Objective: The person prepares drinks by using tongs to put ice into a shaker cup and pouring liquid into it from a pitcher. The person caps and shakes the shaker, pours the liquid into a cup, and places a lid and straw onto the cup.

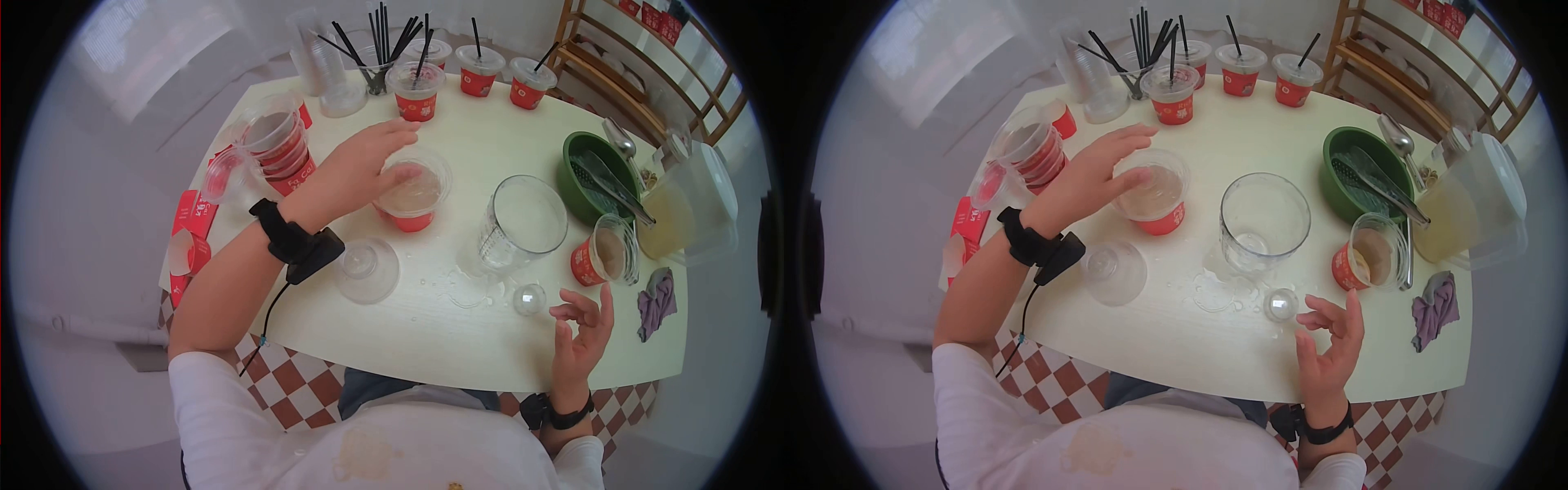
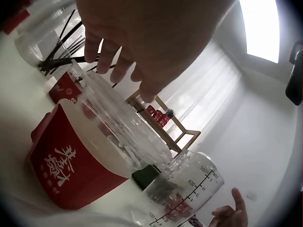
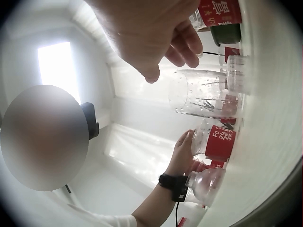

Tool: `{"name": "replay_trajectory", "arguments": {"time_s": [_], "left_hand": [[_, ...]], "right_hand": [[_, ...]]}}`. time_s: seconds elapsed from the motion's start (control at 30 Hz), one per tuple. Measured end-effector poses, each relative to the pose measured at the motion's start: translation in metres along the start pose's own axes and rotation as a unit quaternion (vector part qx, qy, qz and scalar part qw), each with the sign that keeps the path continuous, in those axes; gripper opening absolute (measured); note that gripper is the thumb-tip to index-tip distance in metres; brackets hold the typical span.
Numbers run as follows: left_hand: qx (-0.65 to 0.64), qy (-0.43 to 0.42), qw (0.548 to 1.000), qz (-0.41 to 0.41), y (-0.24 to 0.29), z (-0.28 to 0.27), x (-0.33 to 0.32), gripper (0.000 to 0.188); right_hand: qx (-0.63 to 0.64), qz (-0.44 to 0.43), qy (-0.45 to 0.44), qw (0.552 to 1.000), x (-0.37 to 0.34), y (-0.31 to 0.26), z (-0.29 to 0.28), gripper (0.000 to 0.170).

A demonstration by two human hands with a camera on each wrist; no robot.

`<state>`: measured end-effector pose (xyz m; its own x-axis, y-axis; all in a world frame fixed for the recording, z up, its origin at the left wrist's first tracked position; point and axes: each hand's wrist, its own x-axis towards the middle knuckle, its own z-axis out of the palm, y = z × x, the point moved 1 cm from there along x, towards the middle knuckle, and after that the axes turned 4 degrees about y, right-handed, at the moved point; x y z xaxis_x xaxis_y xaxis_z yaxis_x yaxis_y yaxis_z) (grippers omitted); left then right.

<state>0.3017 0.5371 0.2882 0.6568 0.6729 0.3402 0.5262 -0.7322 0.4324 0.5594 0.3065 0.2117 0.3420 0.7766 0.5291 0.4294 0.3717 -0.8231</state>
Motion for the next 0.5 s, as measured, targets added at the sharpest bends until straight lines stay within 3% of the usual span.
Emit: {"name": "replay_trajectory", "arguments": {"time_s": [0.03, 0.1, 0.2, 0.5], "left_hand": [[-0.001, 0.001, 1.000, -0.002, 0.002, 0.002, -0.001, 0.044], [0.147, -0.097, 0.977, 0.123, 0.006, 0.009, -0.003, 0.050], [0.104, -0.163, 0.978, 0.080, 0.002, 0.013, -0.003, 0.055], [0.061, -0.140, 0.984, 0.090, -0.010, 0.017, -0.005, 0.052]], "right_hand": [[0.000, 0.005, -0.001, 1.000, 0.000, -0.001, 0.000, 0.068], [-0.001, 0.008, -0.006, 1.000, 0.001, -0.001, 0.001, 0.067], [-0.005, 0.012, -0.001, 1.000, 0.000, -0.001, 0.000, 0.065], [-0.068, -0.035, -0.059, 0.995, 0.012, -0.026, -0.003, 0.052]]}}
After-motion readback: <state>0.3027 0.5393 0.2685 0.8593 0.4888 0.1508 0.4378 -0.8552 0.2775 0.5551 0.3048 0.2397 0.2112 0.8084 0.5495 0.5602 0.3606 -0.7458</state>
